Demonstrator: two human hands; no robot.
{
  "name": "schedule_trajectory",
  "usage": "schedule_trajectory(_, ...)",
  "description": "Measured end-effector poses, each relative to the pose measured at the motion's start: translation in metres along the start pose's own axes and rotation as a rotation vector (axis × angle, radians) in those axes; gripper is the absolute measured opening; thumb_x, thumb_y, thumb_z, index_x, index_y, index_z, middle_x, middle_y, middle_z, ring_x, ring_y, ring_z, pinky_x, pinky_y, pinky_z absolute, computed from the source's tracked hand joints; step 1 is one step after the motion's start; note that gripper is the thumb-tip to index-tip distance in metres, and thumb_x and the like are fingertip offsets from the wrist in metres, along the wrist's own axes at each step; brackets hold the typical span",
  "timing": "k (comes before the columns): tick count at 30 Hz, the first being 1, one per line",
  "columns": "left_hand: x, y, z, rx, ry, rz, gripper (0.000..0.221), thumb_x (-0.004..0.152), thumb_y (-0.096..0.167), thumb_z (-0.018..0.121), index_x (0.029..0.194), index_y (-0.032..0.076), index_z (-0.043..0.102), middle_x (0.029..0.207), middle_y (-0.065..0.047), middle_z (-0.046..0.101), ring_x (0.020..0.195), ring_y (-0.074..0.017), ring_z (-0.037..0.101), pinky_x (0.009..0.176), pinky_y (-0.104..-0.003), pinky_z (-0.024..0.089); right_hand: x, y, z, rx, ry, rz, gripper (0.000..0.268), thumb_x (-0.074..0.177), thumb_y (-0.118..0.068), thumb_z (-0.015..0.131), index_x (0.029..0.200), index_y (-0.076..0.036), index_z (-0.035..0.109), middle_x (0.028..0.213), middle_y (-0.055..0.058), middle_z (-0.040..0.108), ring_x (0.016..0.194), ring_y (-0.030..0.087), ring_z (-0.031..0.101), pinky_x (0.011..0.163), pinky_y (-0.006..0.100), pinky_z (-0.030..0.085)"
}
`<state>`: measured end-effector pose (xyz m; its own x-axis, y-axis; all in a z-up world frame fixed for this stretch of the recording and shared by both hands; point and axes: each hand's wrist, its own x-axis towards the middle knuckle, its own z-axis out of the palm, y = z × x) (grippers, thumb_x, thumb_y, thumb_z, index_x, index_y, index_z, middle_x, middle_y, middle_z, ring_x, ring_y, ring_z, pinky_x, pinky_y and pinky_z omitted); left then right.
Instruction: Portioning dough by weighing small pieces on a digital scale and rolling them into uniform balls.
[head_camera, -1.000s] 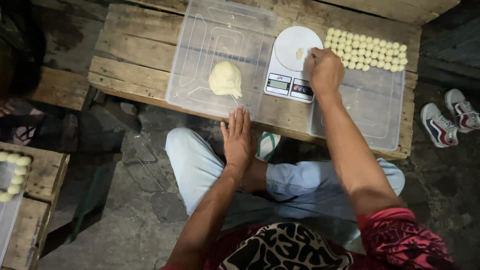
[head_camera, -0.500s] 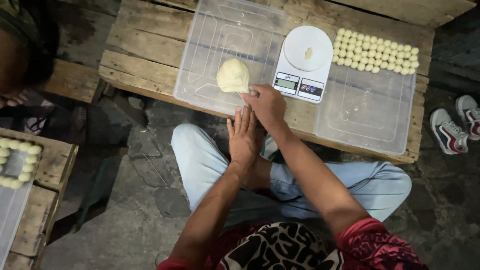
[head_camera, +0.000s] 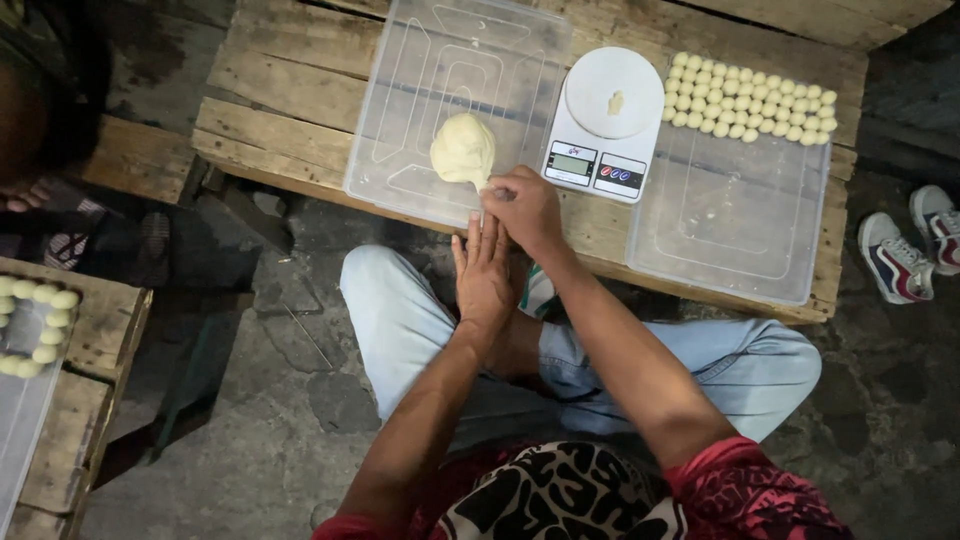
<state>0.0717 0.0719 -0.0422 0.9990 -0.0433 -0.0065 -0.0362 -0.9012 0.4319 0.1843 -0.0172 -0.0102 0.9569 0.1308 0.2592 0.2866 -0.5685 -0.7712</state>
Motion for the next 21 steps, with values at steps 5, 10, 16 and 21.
schedule_trajectory(5, -0.001, 0.007, -0.016, 0.04, 0.033, 0.022, 0.073, 0.1, 0.012, 0.05, 0.167, 0.015, 0.019, 0.175, -0.006, 0.01, 0.161, -0.0328, 0.004, 0.127, -0.06, 0.009, -0.005, -0.018, -0.03, 0.382, -0.119, 0.292, 0.02, 0.09, -0.031, 0.082, 0.1, -0.015, 0.083, 0.069, 0.006, 0.069, 0.068, 0.015, 0.068, 0.07, 0.033, 0.057)
schedule_trajectory(10, -0.001, 0.008, -0.013, 0.064, 0.075, 0.025, 0.072, 0.101, 0.013, 0.051, 0.166, 0.015, 0.021, 0.175, -0.006, 0.012, 0.16, -0.0315, 0.008, 0.127, -0.058, 0.009, 0.005, 0.001, -0.063, 0.384, -0.096, 0.529, 0.018, 0.096, -0.031, 0.07, 0.097, -0.017, 0.081, 0.061, 0.004, 0.065, 0.047, 0.012, 0.059, 0.056, 0.03, 0.05)
schedule_trajectory(16, 0.0, 0.004, -0.004, 0.009, 0.093, 0.036, 0.076, 0.098, 0.024, 0.055, 0.166, 0.016, 0.022, 0.175, -0.004, 0.011, 0.161, -0.0308, 0.008, 0.127, -0.059, 0.009, 0.048, 0.058, -0.108, 0.096, 0.143, 0.421, 0.016, 0.091, -0.022, 0.071, 0.1, -0.016, 0.083, 0.079, 0.007, 0.074, 0.075, 0.013, 0.065, 0.071, 0.032, 0.053)
schedule_trajectory(21, 0.002, 0.007, -0.008, -0.038, 0.124, 0.037, 0.08, 0.088, 0.015, 0.06, 0.162, 0.009, 0.029, 0.172, -0.008, 0.019, 0.159, -0.0356, 0.017, 0.124, -0.062, 0.018, 0.083, 0.053, -0.138, 0.038, 0.193, 0.188, 0.012, 0.09, -0.008, 0.075, 0.095, 0.002, 0.081, 0.073, 0.0, 0.069, 0.062, 0.011, 0.054, 0.061, 0.022, 0.047)
